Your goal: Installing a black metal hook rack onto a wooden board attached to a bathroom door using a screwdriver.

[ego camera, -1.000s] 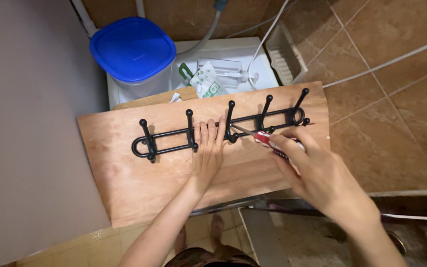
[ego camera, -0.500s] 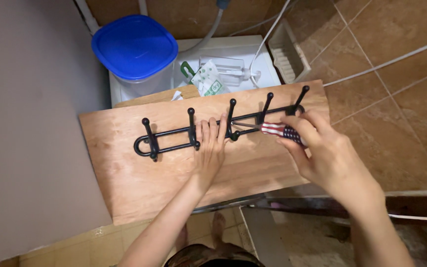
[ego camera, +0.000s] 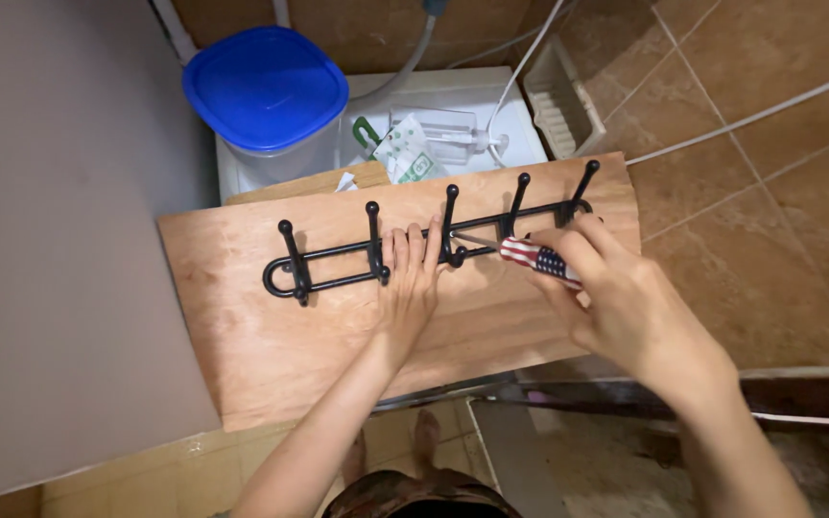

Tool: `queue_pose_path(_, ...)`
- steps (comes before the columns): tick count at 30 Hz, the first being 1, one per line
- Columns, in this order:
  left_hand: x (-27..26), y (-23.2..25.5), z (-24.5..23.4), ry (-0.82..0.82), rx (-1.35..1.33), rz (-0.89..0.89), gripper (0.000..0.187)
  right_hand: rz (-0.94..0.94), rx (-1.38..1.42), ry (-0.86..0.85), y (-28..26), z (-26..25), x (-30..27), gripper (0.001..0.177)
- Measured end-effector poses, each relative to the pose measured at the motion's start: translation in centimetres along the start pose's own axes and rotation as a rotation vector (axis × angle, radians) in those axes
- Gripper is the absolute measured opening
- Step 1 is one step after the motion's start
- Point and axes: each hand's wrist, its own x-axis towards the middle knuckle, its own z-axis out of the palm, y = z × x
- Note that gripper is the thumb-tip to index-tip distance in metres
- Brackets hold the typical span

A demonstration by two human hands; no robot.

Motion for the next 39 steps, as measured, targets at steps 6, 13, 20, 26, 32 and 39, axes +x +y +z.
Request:
queue_pose_path(6,0.0,0.0,-1.1,0.037,-0.002,0.018,0.075,0.26,-0.015,-0.054,1.8,0.7,-0.7,0.031)
queue_pose_path(13,-0.1,0.1,0.2,0.006,-0.055,-0.017,0.072,0.031,0.121,-0.07,2.4,-0.3,-0.8,0.03)
queue_pose_path(20,-0.4,-0.3,1.0,-0.007,-0.129,0.005,0.073,0.193,0.073,-0.055,3.2,-0.8,0.8,0.028)
queue_pose_path(26,-0.3,-0.1,1.3,-0.006,-0.143,-0.019,0.073,0.226,-0.001,-0.172,3.8,-1.6,0.5,0.034)
queue_pose_path(32,0.0,-0.2,0.8,-0.021,-0.121,-0.009,0.074,-0.221,0.07,-0.146,2.8,-2.4,2.4,0.034)
queue_pose_path(39,-0.1,-0.2,-0.1,-0.029,0.01,0.039,0.07,0.37,-0.112,-0.399,2.6,-2.0,3.3,0.039)
